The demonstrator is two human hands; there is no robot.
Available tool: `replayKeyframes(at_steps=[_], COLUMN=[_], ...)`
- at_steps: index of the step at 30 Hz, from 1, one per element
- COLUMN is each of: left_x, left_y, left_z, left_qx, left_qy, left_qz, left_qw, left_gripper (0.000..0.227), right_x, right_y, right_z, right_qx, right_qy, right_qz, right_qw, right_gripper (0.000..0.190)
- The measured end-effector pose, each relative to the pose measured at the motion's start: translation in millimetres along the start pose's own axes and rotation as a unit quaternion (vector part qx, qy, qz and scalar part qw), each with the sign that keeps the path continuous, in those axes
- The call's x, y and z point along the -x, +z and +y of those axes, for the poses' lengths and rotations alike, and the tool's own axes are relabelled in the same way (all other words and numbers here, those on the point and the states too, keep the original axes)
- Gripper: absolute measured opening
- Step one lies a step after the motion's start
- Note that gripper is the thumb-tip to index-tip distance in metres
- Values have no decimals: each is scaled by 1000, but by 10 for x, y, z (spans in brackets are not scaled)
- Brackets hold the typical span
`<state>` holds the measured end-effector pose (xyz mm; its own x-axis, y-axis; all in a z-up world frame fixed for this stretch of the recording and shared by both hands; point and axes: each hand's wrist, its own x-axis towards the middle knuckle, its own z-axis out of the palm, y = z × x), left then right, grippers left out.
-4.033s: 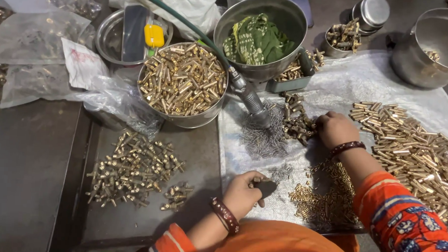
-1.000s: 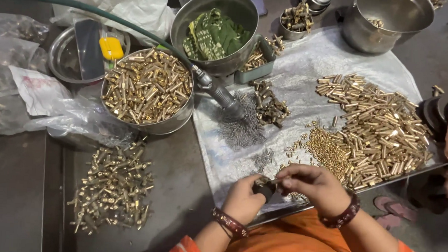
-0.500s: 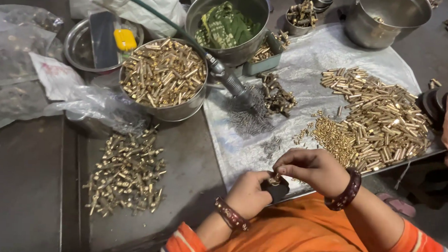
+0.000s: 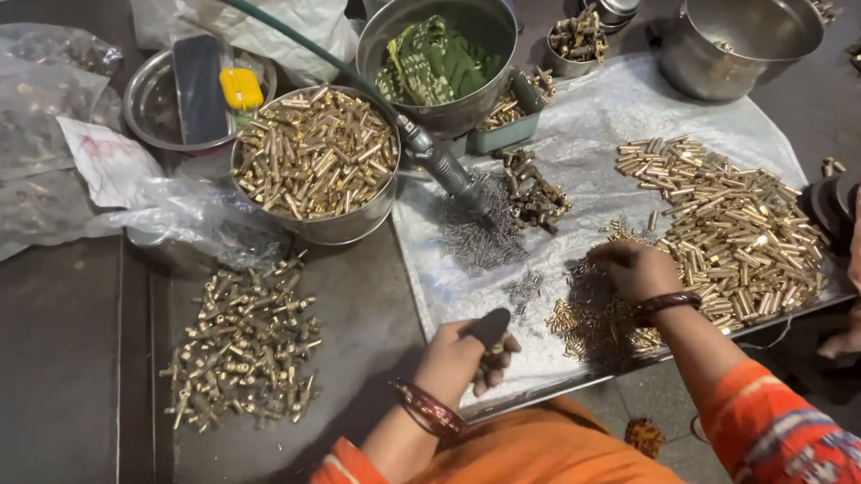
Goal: The person sits at a workbench covered with piles of brass cylindrical fittings and picks up individual parts one at a time, rubbing each against a small black pad and placing it into sorted piles on the metal tray. A rotary grinding tool rests on the bench among the parts while the person continues handling and separating the fittings.
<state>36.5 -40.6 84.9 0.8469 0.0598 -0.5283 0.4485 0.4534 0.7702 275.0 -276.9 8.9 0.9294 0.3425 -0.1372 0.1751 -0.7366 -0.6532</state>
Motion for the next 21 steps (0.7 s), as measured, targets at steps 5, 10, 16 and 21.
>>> replayKeyframes(at_steps=[5,10,16,21], left_x=[-311,-434,-382,-593], left_y=[-103,-48,186,263], left_z=[91,132,94,-126], left_qx=[44,88,93,112], left_qy=[20,3,-31,-41], left_qz=[27,73,50,24], left_qw=[998,993,994,993], left_gripper=[41,49,50,50], right_x=[-140,-106,-106,314], right_y=[158,218,233,-192], right_z=[-19,-156,-226,-844], right_qx=[238,257,403,56], right_qy=[-106,-215,-231,-68], right_qz=[-10,-21,-57,-84], right_qw=[965,942,884,993], right_gripper=[23,22,20,19])
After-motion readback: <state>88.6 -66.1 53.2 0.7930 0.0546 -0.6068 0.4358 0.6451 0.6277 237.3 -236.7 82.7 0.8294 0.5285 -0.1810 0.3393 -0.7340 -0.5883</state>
